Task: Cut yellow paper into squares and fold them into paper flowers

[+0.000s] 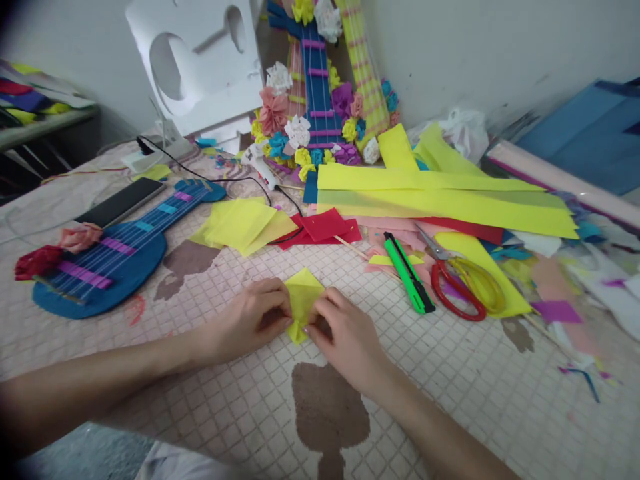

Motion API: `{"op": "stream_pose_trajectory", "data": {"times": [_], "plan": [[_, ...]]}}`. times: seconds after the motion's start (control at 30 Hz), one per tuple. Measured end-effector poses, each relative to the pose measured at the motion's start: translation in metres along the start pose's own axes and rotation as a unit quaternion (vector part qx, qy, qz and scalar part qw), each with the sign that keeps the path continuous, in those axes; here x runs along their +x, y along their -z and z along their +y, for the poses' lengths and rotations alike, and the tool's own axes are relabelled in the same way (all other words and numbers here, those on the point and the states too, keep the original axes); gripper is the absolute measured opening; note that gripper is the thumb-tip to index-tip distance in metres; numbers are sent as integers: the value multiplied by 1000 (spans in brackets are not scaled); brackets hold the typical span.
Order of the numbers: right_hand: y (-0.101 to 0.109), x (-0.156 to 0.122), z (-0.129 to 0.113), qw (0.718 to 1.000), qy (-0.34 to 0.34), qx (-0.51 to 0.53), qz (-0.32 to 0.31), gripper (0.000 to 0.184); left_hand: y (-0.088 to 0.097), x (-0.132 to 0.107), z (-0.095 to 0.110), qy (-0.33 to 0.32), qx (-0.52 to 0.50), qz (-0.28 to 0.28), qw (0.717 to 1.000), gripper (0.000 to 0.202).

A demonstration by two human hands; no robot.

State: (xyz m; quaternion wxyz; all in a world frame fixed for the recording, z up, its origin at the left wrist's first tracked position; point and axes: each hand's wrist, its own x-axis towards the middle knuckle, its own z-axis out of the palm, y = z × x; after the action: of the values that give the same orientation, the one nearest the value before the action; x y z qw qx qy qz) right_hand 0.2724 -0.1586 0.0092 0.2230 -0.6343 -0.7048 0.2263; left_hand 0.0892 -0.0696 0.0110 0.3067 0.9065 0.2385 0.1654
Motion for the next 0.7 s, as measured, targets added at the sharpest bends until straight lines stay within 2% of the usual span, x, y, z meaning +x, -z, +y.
{"op": "stream_pose_trajectory", "data": {"times": [0.17,0.37,0.7], "plan": [[1,0,1,1000,12,17,5,9,0,-1,-3,-8,-5,-8,1000,6],[-4,0,-3,999,1,-20,26,8,-4,-2,-2,-7,7,16,1000,7],[-6,1,-2,999,-12,-31,17,8,-9,-4,0,1,61,21,998,4]]}}
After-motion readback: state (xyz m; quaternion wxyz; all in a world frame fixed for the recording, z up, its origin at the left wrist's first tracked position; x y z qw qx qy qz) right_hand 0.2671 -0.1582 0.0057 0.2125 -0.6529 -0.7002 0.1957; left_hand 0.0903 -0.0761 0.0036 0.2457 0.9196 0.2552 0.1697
